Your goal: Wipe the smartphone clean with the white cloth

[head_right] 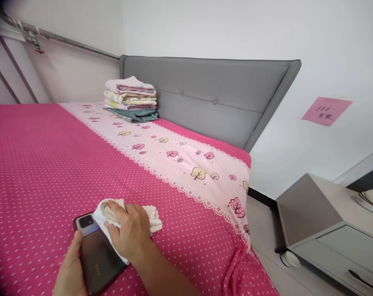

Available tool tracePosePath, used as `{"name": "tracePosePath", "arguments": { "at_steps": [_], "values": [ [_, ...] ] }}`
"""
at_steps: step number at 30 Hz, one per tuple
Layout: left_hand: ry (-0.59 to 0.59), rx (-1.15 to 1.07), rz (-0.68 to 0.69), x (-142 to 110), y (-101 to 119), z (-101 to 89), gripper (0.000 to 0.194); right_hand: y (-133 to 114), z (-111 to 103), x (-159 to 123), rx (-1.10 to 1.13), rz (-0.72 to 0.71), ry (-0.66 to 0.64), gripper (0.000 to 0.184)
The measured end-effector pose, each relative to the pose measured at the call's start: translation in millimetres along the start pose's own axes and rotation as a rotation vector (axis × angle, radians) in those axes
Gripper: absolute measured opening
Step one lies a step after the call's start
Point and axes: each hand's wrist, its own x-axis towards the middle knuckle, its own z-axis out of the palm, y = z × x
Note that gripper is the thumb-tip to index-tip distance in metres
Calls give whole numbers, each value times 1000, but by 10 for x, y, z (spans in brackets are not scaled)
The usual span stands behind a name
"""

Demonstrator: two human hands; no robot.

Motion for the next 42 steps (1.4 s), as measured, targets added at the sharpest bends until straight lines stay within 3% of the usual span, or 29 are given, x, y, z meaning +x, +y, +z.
{"name": "tracePosePath", "arguments": {
  "at_steps": [42],
  "values": [
    [-3,15,-1,-25,7,0,46,-2,-12,8,-27,-11,3,49]
  ]
}}
